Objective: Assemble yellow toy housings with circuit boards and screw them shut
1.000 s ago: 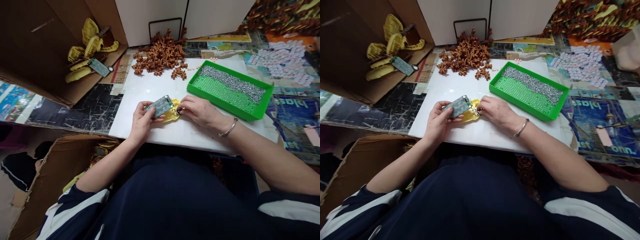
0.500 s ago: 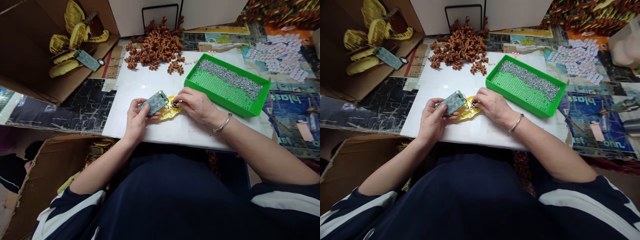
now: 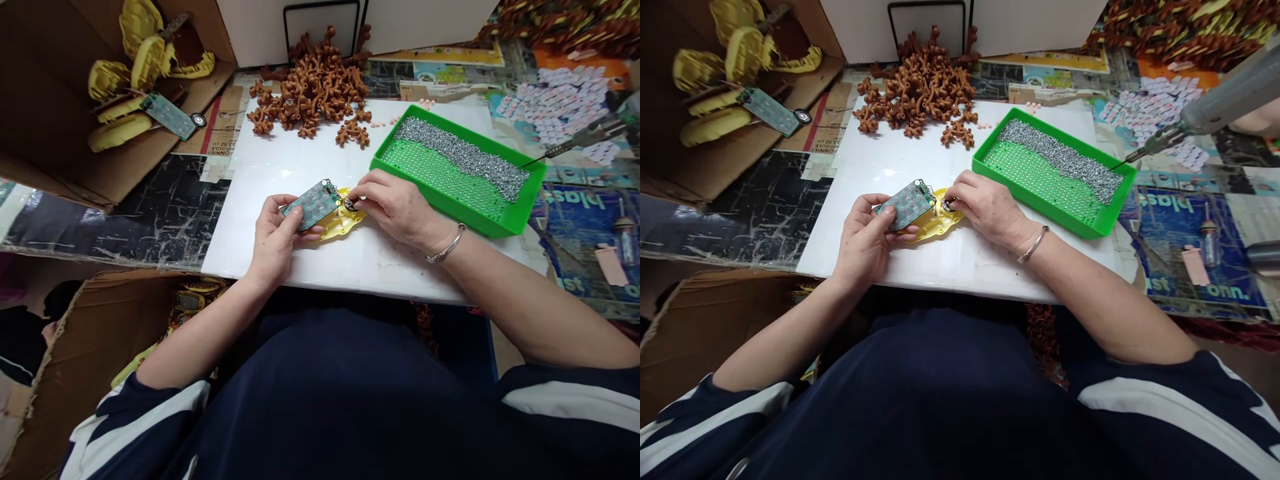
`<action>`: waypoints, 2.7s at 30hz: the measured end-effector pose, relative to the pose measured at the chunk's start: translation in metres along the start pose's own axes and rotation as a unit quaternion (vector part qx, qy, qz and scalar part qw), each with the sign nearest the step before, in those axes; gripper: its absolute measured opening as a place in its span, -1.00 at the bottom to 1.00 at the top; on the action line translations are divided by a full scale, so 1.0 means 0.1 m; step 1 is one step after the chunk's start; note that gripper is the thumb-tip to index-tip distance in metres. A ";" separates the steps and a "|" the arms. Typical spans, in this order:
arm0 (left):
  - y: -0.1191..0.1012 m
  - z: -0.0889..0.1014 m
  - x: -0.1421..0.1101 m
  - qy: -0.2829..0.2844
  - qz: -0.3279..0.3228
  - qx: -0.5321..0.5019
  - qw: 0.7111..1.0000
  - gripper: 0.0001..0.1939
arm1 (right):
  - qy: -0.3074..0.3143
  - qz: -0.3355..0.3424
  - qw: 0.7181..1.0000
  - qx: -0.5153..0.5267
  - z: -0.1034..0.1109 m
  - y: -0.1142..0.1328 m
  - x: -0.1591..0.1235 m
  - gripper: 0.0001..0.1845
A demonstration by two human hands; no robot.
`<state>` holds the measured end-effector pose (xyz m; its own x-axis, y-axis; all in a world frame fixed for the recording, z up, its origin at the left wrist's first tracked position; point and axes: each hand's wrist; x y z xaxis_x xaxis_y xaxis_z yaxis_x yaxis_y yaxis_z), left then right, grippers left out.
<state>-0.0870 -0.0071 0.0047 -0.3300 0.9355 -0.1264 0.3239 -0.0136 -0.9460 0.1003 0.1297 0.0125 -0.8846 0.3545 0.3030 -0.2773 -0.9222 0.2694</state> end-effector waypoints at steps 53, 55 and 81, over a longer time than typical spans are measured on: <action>-0.24 -0.15 0.05 0.083 -0.103 0.139 0.981 -0.64 | -0.022 -0.002 0.999 -0.046 0.31 0.46 0.14 -0.61; -0.26 -0.18 0.05 0.112 -0.120 0.157 0.974 -0.64 | 0.002 -0.005 0.999 -0.038 0.33 0.46 0.19 -0.62; -0.01 -0.16 0.30 0.280 -0.332 0.551 0.713 -0.78 | 0.026 -0.180 0.884 0.430 0.04 0.09 -0.25 -0.68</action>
<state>-0.0829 0.0264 0.0071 0.4183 0.8555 0.3053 -0.7340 0.5164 -0.4411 0.1212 0.1134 0.0114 -0.8190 0.5735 0.0201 -0.1758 -0.2841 0.9426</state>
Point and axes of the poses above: each hand's wrist, its own x-axis towards the middle knuckle, its own z-axis out of the back of the hand, y = z × x, and after that the axes turned 4 degrees about y, right-handed
